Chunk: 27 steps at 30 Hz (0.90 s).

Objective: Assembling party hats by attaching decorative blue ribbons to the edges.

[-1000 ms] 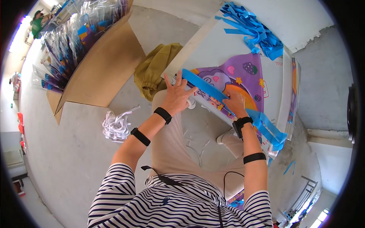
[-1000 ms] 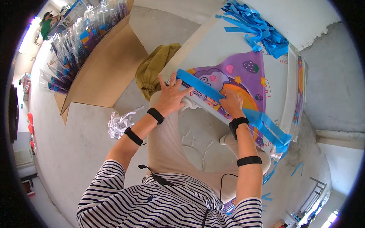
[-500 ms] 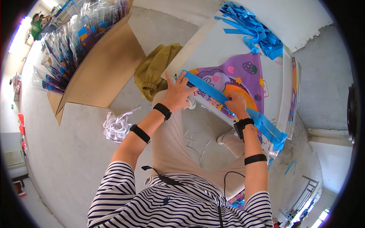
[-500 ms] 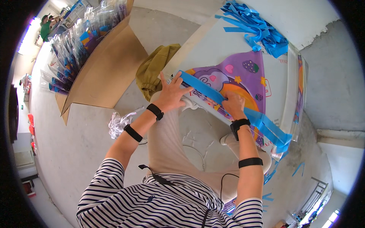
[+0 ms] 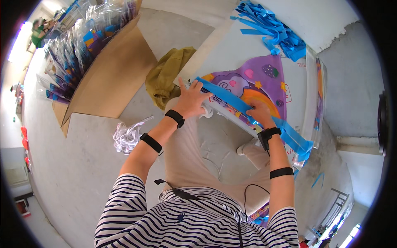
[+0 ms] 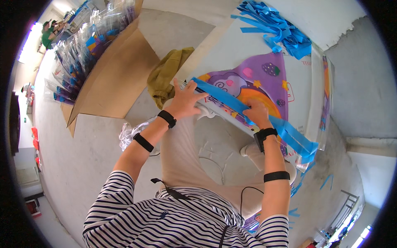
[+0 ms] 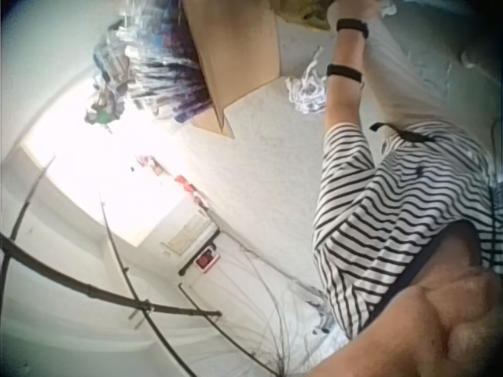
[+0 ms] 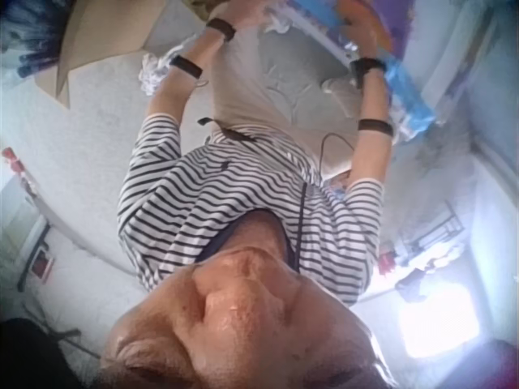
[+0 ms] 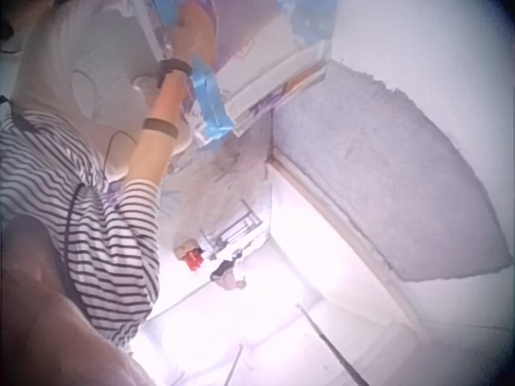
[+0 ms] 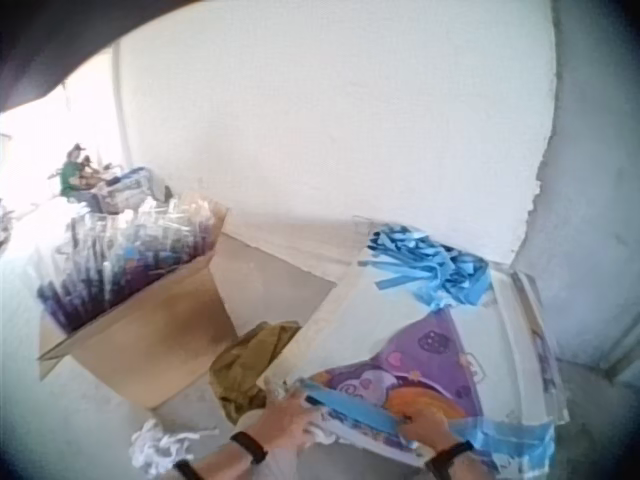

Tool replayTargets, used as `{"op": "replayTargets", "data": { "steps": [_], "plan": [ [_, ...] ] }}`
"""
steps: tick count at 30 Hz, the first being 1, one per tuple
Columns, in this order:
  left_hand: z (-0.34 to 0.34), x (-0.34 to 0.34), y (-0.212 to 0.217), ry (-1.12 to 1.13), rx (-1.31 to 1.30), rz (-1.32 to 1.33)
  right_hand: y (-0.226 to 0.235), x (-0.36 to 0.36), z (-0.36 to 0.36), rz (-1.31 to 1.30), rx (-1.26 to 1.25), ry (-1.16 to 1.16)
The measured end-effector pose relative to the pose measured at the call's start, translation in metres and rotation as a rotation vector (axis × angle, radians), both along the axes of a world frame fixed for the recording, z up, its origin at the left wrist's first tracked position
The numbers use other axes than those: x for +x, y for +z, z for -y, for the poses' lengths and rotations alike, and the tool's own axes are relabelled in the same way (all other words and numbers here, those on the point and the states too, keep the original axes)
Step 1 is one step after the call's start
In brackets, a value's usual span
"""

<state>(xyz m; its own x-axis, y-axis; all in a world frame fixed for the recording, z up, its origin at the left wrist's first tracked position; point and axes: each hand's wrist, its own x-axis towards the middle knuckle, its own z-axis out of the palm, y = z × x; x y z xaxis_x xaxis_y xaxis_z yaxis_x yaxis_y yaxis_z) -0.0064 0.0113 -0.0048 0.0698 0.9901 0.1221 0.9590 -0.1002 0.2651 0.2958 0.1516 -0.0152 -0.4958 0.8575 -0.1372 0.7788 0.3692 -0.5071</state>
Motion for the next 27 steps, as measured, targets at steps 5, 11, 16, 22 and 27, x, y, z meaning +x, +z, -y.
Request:
{"op": "replayTargets", "data": {
  "steps": [5,11,16,22,27],
  "plan": [
    [-0.003,-0.005,0.003,-0.028,-0.082,-0.023,0.028,0.054,-0.016,0.085,-0.367,0.135],
    [-0.004,-0.006,0.014,-0.022,-0.153,-0.06,0.06,0.163,-0.015,0.188,-0.545,0.156],
    [-0.011,-0.001,0.023,-0.027,-0.273,-0.074,0.063,0.249,-0.005,0.285,-0.556,0.096],
    [-0.008,-0.003,0.025,-0.012,-0.29,-0.089,0.056,0.289,0.013,-0.011,-0.51,-0.091],
    [-0.01,-0.007,0.019,-0.04,-0.25,-0.095,0.049,0.354,-0.003,0.163,-0.279,-0.15]
  ]
}}
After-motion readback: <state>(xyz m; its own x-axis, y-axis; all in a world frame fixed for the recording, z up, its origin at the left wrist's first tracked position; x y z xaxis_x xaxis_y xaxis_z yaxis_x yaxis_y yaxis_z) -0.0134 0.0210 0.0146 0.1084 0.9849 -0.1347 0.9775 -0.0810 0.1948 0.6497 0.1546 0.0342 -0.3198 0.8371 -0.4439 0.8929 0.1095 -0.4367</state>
